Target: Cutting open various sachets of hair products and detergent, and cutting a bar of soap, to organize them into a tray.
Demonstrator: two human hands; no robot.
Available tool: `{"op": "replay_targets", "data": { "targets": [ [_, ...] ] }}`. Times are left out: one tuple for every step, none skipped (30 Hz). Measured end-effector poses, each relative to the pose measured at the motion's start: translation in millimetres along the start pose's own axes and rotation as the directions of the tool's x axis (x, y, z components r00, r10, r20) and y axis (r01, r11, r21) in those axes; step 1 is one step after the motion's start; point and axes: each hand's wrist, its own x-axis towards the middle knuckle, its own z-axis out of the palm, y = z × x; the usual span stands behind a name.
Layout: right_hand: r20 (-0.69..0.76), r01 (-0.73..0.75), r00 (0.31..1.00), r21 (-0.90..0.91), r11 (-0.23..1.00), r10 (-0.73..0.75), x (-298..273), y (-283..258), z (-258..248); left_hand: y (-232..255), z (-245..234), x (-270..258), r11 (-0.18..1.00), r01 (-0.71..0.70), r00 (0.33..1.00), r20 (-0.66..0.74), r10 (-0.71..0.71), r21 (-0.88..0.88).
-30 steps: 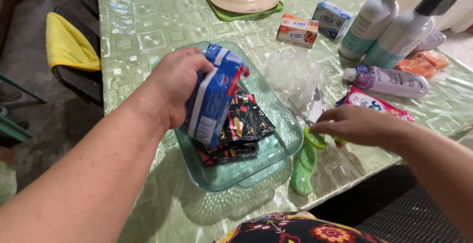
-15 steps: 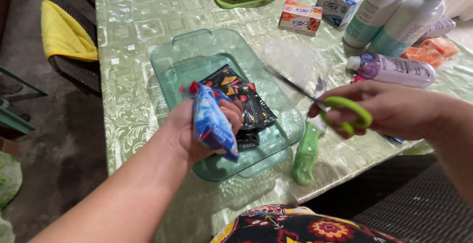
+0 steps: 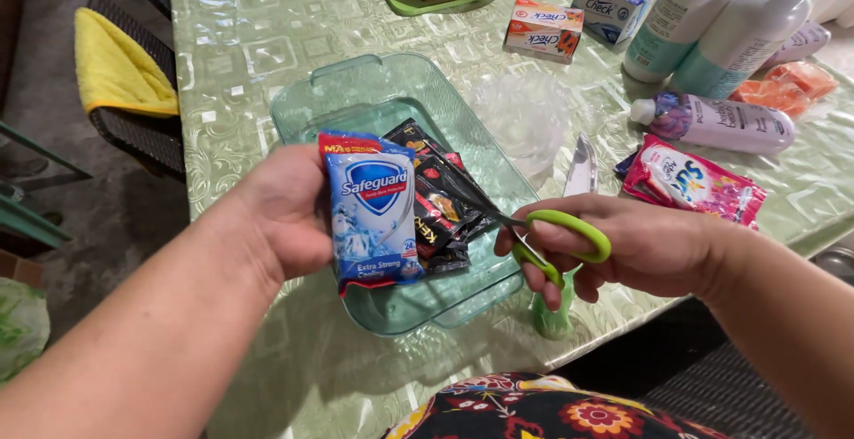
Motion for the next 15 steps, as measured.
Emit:
{"op": "replay_targets", "data": {
  "targets": [
    [0.002, 0.001, 1.000, 0.001, 1.000, -0.001, 1.1, -1.0, 1.0, 2.9, 8.4, -7.6, 1.000, -0.001, 1.000, -0.003, 0.001, 0.001],
    [0.008, -0.005, 1.000, 0.006, 1.000, 0.005, 2.2, -2.0, 2.0, 5.7, 16.9, -15.1, 0.995, -0.068, 0.987, -0.137, 0.079, 0.079],
    [0.013, -0.012, 1.000, 0.009, 1.000, 0.012, 3.0, -3.2, 2.6, 8.6, 25.6, -22.2, 0.978, -0.125, 0.951, -0.261, 0.165, 0.165],
    [0.014, -0.010, 1.000, 0.009, 1.000, 0.010, 3.6, -2.5, 0.9, 11.6, 23.9, -23.3, 0.978, -0.126, 0.951, -0.262, 0.167, 0.166],
    [0.060, 0.040, 0.997, 0.025, 0.999, -0.041, 3.4, -1.3, -0.6, 13.9, 22.2, -24.1, 0.964, -0.146, 0.951, -0.239, 0.198, 0.221],
    [0.105, 0.089, 0.990, 0.043, 0.995, -0.093, 3.3, 0.0, -2.1, 16.2, 20.4, -24.8, 0.947, -0.166, 0.950, -0.214, 0.229, 0.275],
    [0.105, 0.089, 0.990, 0.044, 0.995, -0.093, 4.3, -0.4, -3.0, 18.1, 16.1, -22.9, 0.947, -0.165, 0.950, -0.215, 0.228, 0.275],
    [0.138, 0.126, 0.981, 0.086, 0.988, -0.137, 5.2, -0.8, -3.9, 20.0, 11.7, -20.9, 0.938, -0.150, 0.982, -0.064, 0.178, 0.312],
    [0.168, 0.161, 0.969, 0.130, 0.978, -0.182, 5.3, -0.3, -4.6, 21.1, 7.6, -18.5, 0.926, -0.140, 0.989, 0.089, 0.116, 0.350],
    [0.167, 0.160, 0.969, 0.132, 0.978, -0.181, 5.0, -0.3, -4.8, 20.0, 10.0, -18.4, 0.927, -0.137, 0.990, 0.088, 0.113, 0.350],
    [0.169, 0.172, 0.966, 0.143, 0.975, -0.195, 4.7, -0.5, -5.1, 19.2, 12.5, -17.9, 0.901, -0.138, 0.983, 0.171, 0.072, 0.411],
    [0.171, 0.183, 0.963, 0.154, 0.971, -0.209, 4.4, -0.7, -5.4, 18.4, 15.0, -17.5, 0.872, -0.143, 0.968, 0.250, 0.024, 0.469],
    [0.170, 0.182, 0.963, 0.156, 0.971, -0.208, 3.4, -0.7, -4.1, 17.7, 17.3, -16.8, 0.872, -0.140, 0.968, 0.250, 0.021, 0.470],
    [0.169, 0.200, 0.959, 0.152, 0.968, -0.225, 2.4, -0.7, -2.9, 16.9, 19.6, -16.1, 0.855, -0.131, 0.970, 0.242, 0.006, 0.502],
    [0.168, 0.218, 0.956, 0.148, 0.964, -0.242, 1.4, -0.7, -1.7, 16.3, 22.1, -15.2, 0.837, -0.122, 0.972, 0.235, -0.009, 0.534]
  ]
}}
